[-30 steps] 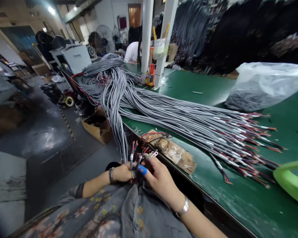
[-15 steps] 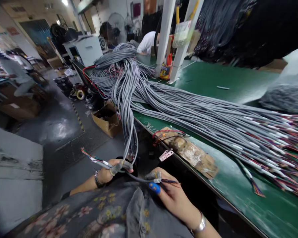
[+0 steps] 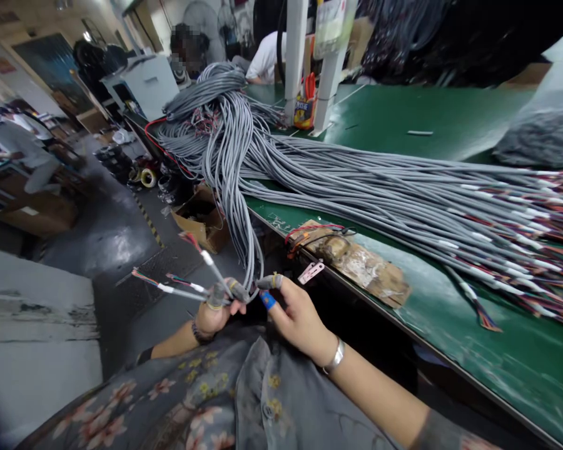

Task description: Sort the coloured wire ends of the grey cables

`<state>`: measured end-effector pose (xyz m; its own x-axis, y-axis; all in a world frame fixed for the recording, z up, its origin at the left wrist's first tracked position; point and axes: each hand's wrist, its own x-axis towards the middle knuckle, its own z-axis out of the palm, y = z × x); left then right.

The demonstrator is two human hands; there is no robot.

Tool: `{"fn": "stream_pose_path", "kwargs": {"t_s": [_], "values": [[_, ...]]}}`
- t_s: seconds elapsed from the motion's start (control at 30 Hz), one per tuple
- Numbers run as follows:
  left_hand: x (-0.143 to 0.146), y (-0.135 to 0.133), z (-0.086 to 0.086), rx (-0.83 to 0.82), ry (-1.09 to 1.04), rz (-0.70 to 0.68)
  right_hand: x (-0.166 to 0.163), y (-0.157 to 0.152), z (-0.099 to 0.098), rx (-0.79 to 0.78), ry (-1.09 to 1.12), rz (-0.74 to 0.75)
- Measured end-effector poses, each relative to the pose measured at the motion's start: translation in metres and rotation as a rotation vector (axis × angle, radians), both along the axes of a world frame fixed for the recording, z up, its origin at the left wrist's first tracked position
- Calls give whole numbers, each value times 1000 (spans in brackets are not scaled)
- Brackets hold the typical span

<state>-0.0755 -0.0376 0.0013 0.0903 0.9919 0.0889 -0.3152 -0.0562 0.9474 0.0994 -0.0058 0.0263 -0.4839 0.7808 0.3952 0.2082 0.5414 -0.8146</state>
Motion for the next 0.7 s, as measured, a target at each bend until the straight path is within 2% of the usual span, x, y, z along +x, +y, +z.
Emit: {"fn": "stream_pose_path", "kwargs": {"t_s": [0.07, 0.17, 0.37, 0.53, 0.6, 0.7], "values": [[4, -2, 2, 3, -108, 113, -2, 2, -17, -8, -114, 113], [9, -6, 6, 21, -60, 170, -6, 6, -30, 18, -252, 221], [0, -8, 8, 131, 392, 96, -12, 13, -22, 46, -511, 268], [-19, 2, 26, 234, 664, 118, -6, 13, -28, 85, -543, 230], [-31, 4, 31, 192, 621, 108, -1, 13, -34, 51, -482, 190], [-50, 6, 30, 122, 379, 135, 4, 13, -46, -36, -369, 176]]}}
